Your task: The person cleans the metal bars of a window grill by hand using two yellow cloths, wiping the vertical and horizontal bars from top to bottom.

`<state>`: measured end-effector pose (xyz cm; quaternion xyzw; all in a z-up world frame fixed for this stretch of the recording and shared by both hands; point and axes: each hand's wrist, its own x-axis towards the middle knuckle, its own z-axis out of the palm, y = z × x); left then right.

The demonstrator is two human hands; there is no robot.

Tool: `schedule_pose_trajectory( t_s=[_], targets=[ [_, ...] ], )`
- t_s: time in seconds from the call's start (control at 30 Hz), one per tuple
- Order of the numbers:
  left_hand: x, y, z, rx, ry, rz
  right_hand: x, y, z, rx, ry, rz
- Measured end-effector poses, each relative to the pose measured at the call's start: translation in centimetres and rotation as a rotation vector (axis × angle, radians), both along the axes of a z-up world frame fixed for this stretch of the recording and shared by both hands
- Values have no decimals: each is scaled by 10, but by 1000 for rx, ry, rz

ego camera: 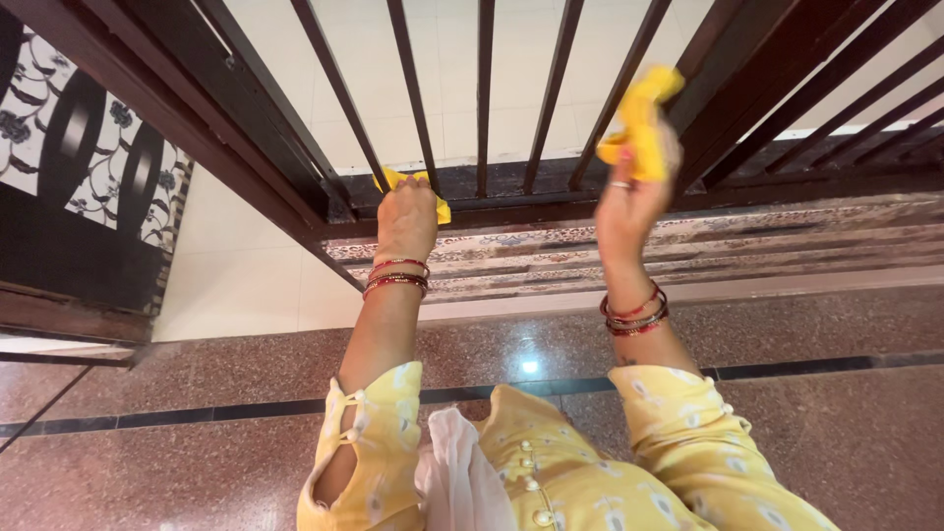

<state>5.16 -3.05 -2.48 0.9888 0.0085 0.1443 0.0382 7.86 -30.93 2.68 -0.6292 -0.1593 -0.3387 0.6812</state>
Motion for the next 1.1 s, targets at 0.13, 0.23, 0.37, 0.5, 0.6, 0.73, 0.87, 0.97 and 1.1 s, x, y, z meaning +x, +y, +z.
schedule_pose_trajectory(
  t_s=[0.13, 0.23, 0.37, 0.5, 0.6, 0.73, 0.87, 0.97, 1.1],
  targets=[
    [2, 1, 2, 5, 14, -1, 18, 24, -19, -241, 134, -2],
    [3, 3, 1, 16, 28, -11, 26, 30, -50, -272, 181, -50],
    [4, 2, 3, 18, 31, -4, 26, 31, -75, -291, 114, -57],
    [0, 0, 8, 13, 66, 7, 18, 19, -81, -374, 215, -67],
    [-1, 0, 10, 27, 81, 2, 7, 6, -79, -128, 350, 25],
    [3, 1, 7, 54, 89, -8, -12, -19, -83, 593, 467, 82],
    [2, 2, 7, 53, 101, -11, -2, -50, -70, 412, 101, -168],
    [0, 1, 11, 47, 79, -9, 21, -50, -46, 78, -60, -239],
    [0, -2, 13, 48, 90, 4, 42, -36, -34, -549, -108, -616]
  ],
)
